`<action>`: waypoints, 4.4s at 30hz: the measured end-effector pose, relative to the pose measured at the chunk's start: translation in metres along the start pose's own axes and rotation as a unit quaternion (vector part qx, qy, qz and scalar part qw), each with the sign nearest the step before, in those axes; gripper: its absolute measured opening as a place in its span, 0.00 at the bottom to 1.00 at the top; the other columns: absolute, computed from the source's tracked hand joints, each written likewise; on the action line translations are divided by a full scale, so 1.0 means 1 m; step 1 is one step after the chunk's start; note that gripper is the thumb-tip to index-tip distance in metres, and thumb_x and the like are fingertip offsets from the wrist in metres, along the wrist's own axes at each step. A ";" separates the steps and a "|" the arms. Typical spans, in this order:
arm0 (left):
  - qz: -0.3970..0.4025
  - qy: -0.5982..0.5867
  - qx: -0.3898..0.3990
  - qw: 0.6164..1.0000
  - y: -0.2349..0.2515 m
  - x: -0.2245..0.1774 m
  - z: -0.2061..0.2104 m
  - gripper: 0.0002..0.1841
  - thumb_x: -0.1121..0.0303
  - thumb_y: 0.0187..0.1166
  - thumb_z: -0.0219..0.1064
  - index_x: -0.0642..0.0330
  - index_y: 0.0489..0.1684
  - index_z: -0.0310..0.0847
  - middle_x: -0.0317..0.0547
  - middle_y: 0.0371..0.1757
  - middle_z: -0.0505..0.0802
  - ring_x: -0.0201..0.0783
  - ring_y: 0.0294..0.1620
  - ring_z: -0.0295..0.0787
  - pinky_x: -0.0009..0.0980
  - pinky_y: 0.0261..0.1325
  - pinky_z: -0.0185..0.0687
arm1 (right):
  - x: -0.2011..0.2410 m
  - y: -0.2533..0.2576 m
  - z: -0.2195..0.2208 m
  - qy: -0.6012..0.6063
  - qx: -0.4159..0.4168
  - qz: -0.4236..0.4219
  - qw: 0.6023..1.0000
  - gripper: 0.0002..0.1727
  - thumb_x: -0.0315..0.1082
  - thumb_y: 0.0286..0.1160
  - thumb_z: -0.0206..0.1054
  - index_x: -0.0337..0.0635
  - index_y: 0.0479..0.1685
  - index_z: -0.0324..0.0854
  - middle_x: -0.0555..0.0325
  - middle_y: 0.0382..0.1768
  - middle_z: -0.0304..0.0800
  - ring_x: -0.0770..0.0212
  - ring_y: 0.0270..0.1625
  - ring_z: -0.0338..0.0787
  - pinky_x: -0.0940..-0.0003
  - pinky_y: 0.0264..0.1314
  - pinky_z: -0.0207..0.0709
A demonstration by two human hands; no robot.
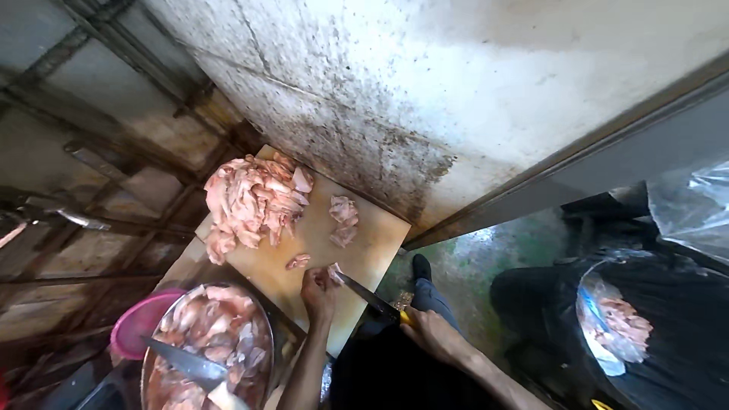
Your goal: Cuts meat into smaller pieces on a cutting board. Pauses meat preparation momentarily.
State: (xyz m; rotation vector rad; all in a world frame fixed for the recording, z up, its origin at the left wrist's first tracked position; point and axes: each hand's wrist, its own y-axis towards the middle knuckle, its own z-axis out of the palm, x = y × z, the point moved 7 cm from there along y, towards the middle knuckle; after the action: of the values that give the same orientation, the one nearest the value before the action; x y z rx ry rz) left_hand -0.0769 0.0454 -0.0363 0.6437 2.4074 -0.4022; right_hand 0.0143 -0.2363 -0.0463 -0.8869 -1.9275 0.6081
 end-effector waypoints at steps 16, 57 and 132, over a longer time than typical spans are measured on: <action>-0.064 -0.131 -0.031 0.989 -0.011 0.012 -0.001 0.12 0.70 0.79 0.71 0.65 0.55 0.85 0.46 0.41 0.94 0.33 0.34 0.95 0.35 0.44 0.97 | 0.003 -0.011 -0.016 -0.067 -0.054 -0.006 0.996 0.24 0.58 0.85 0.54 0.49 0.58 0.80 0.45 0.39 0.92 0.41 0.45 0.95 0.39 0.47 0.86; -0.086 0.032 0.008 0.996 -0.004 0.020 -0.030 0.11 0.67 0.72 0.72 0.63 0.46 0.87 0.50 0.43 0.93 0.44 0.44 0.92 0.45 0.54 0.90 | 0.040 0.035 -0.043 -0.226 -0.005 0.030 0.974 0.25 0.55 0.89 0.51 0.53 0.76 0.72 0.37 0.50 0.92 0.31 0.53 0.93 0.31 0.50 0.85; -0.006 -0.092 0.142 0.986 0.003 -0.019 0.012 0.33 0.56 0.72 0.76 0.60 0.77 0.77 0.52 0.67 0.89 0.41 0.65 0.88 0.39 0.73 0.83 | 0.026 0.011 -0.040 -0.032 -0.123 0.016 0.992 0.26 0.55 0.83 0.60 0.46 0.67 0.79 0.47 0.39 0.93 0.45 0.44 0.95 0.43 0.49 0.87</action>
State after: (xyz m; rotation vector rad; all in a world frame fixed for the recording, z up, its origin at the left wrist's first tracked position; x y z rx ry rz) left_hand -0.0563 0.0363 -0.0345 0.6832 2.1970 -0.7846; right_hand 0.0446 -0.2064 -0.0210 -1.0645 -2.0799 0.4264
